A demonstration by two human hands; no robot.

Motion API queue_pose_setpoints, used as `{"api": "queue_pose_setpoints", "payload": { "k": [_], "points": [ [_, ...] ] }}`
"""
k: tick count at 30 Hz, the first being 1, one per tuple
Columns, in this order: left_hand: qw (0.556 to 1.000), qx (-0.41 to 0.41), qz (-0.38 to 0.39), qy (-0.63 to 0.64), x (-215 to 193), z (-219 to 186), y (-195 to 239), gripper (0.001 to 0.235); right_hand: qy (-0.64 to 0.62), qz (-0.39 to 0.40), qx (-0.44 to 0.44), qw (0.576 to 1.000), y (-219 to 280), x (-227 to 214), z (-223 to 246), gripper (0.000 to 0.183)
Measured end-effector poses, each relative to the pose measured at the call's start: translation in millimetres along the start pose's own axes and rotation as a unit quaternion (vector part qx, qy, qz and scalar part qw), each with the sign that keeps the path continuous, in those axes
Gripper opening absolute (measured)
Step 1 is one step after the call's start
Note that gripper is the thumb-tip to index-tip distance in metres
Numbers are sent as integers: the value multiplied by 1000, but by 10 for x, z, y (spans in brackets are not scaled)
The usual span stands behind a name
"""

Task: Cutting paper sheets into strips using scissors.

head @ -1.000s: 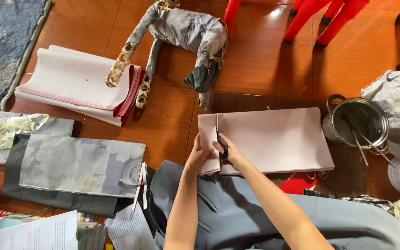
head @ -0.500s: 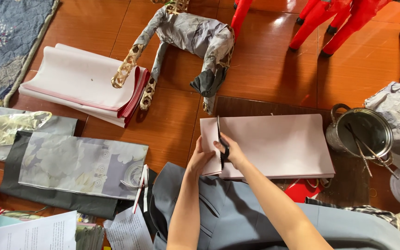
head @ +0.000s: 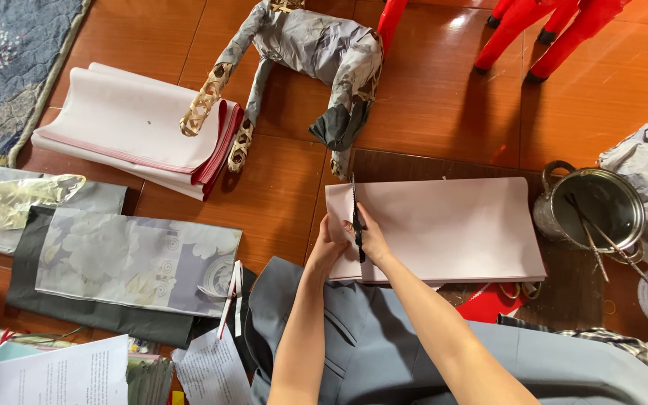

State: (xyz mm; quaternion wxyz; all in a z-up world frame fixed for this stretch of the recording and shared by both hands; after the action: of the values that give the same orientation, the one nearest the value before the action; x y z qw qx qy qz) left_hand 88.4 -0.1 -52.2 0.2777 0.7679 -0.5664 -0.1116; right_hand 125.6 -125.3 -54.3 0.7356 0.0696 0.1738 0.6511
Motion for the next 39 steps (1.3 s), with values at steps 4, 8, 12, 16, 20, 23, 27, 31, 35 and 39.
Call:
{"api": "queue_pose_setpoints", "payload": {
  "k": [4,8,12,16,20,23,27,31,35,39],
  "points": [
    [1000,-7,10,-1,-48,171,-129,98,2,16,-6,1000,63,-23,137,84],
    [1000,-14,14,3,2,-45,46,96,-32,14,4,999,217,-37,488,83],
    [999,-39,20,16,65,-35,117,95,-110,28,49,992,408,-75,954,92],
    [999,-38,17,-5,81,-85,137,95,-69,20,36,997,211,-71,607,92],
    [999,-41,9,-19,19,95,9,96,-28,17,11,999,131,-67,432,89],
    [999,-34,6,-26,25,86,-22,96,-14,15,-3,1000,94,-55,405,88],
    [999,-26,-4,-30,27,17,50,96,-13,-9,-12,1000,9,-44,209,85],
    [1000,-13,1,-29,17,14,36,97,-9,-16,-26,999,6,-33,227,85],
    [1000,-3,-5,-27,36,-152,178,98,48,-44,-77,995,-117,-75,-4,80],
    [987,141,-68,36,-196,-290,-35,90,38,4,-107,994,-143,-51,94,82]
  ]
}}
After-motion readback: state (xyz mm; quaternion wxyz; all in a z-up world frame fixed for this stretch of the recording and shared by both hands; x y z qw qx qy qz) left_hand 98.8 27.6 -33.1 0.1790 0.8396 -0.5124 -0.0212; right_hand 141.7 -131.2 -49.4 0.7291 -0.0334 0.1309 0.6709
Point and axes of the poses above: each hand's wrist, its own y-axis away from the middle knuckle, its own x-axis out of the palm, z = x × y, the point moved 10 cm from there along -y, towards the middle knuckle, and after that the axes turned 11 degrees about -z, right-handed, at the moved point
